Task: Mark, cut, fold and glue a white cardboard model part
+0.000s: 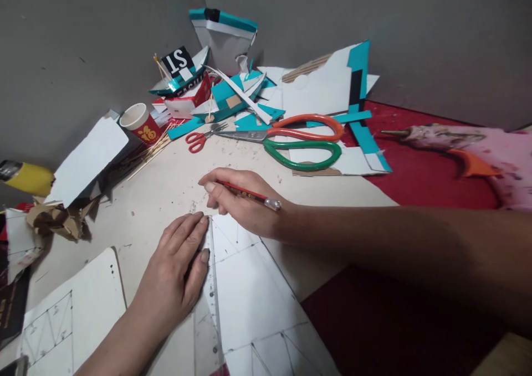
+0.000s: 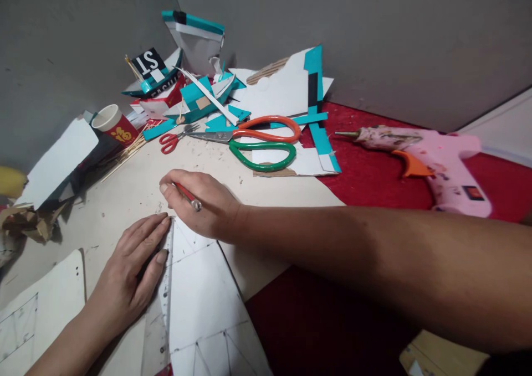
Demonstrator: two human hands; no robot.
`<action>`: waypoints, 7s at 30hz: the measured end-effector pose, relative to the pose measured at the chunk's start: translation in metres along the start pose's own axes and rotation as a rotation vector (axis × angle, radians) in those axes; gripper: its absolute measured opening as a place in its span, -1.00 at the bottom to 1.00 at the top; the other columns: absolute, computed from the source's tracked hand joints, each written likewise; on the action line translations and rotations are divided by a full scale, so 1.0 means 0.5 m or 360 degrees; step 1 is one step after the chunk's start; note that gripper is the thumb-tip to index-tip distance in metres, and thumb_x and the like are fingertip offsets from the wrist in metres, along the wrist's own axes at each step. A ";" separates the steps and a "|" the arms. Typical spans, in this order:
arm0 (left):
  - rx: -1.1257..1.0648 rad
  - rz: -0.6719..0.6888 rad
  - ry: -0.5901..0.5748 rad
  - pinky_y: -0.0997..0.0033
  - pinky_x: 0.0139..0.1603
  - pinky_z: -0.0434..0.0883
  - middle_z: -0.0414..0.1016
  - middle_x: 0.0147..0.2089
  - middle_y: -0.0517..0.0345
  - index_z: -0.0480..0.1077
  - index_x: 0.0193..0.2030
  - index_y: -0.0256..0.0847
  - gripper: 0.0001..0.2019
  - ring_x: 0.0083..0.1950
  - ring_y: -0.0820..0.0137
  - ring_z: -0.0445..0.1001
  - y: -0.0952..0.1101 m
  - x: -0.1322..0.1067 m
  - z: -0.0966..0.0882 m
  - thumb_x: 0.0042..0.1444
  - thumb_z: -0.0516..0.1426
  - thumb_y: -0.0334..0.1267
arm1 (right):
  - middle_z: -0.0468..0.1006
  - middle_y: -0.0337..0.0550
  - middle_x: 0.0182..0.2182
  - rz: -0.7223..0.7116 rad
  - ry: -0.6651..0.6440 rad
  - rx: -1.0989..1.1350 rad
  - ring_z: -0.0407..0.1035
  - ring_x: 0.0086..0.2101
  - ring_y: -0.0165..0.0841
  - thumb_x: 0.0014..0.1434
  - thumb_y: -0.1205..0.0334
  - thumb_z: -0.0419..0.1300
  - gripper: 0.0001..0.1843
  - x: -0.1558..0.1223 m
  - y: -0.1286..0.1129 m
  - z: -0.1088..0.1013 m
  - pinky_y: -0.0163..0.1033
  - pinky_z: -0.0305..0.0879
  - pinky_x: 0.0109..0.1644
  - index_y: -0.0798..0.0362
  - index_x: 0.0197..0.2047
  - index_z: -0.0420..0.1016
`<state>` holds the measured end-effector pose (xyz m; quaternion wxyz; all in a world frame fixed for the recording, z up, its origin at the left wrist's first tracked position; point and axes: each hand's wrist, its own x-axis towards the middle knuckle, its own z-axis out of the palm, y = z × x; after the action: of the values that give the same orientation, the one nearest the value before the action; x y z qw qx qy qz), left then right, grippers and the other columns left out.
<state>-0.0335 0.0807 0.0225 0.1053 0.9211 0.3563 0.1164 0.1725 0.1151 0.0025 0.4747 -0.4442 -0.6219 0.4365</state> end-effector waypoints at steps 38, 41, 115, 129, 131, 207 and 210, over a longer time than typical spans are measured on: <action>-0.1877 -0.0804 0.0490 0.56 -0.47 0.42 0.40 -0.31 0.26 0.39 -0.04 -0.13 -0.70 -0.44 0.53 0.41 0.027 -0.002 -0.068 0.09 0.29 -0.26 | 0.51 -0.28 -0.48 0.0588 -0.0524 0.0555 0.40 -0.47 -0.49 0.15 0.18 0.30 -0.77 -0.097 -0.115 0.023 -0.42 0.33 -0.41 0.06 -0.13 0.46; -0.1593 -0.0843 0.0541 0.58 -0.40 0.41 0.44 -0.32 0.24 0.41 -0.06 -0.14 -0.74 -0.40 0.53 0.42 0.042 -0.003 -0.070 0.12 0.27 -0.21 | 0.46 -0.35 -0.59 0.0701 -0.0554 0.0582 0.33 -0.60 -0.52 0.13 0.28 0.26 -0.86 -0.092 -0.132 0.037 -0.46 0.27 -0.55 0.06 -0.24 0.39; 0.0033 0.0037 -0.0149 -0.01 0.40 0.10 0.05 0.45 -0.06 -0.05 0.44 -0.12 -0.40 0.45 0.14 0.01 -0.005 -0.046 -0.013 0.29 0.03 -0.33 | 0.58 -0.29 -0.48 0.0027 -0.0010 -0.0035 0.44 -0.50 -0.44 0.25 0.26 0.12 -0.87 -0.041 0.011 -0.003 -0.34 0.32 -0.37 0.00 -0.17 0.47; 0.0113 0.0059 -0.0142 0.06 0.40 0.12 0.08 0.43 -0.08 0.00 0.41 -0.23 -0.44 0.44 0.19 0.03 -0.002 -0.047 -0.016 0.31 0.03 -0.30 | 0.56 -0.31 -0.50 -0.0025 -0.0049 -0.0021 0.43 -0.51 -0.46 0.21 0.36 0.11 -0.83 -0.041 0.018 0.000 -0.35 0.30 -0.35 0.05 -0.13 0.44; 0.0116 0.0054 -0.0151 0.06 0.40 0.12 0.08 0.43 -0.07 0.00 0.41 -0.23 -0.45 0.44 0.20 0.03 -0.003 -0.047 -0.015 0.31 0.02 -0.30 | 0.56 -0.30 -0.50 -0.0017 -0.0048 -0.0030 0.43 -0.49 -0.45 0.23 0.34 0.11 -0.84 -0.040 0.016 -0.001 -0.35 0.30 -0.33 0.05 -0.12 0.45; 0.0165 0.0101 -0.0044 -0.09 0.31 0.29 0.17 0.39 -0.18 0.06 0.37 -0.30 -0.45 0.42 0.09 0.08 0.011 -0.040 -0.005 0.26 0.04 -0.32 | 0.42 -0.35 -0.63 0.0659 -0.0106 0.0250 0.28 -0.65 -0.50 0.03 0.37 0.13 -0.95 -0.070 -0.069 0.011 -0.43 0.25 -0.64 0.04 -0.42 0.36; 0.0173 0.0112 -0.0062 -0.07 0.32 0.28 0.17 0.39 -0.18 0.06 0.38 -0.32 -0.45 0.43 0.11 0.07 0.007 -0.040 -0.006 0.27 0.04 -0.31 | 0.42 -0.36 -0.63 0.0734 -0.0088 0.0333 0.29 -0.66 -0.50 0.02 0.37 0.12 -0.94 -0.068 -0.068 0.010 -0.42 0.29 -0.64 0.03 -0.42 0.35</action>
<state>-0.0466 0.0646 0.0235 0.0579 0.9396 0.3272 0.0824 0.1679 0.0739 0.0277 0.3888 -0.5107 -0.4685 0.6071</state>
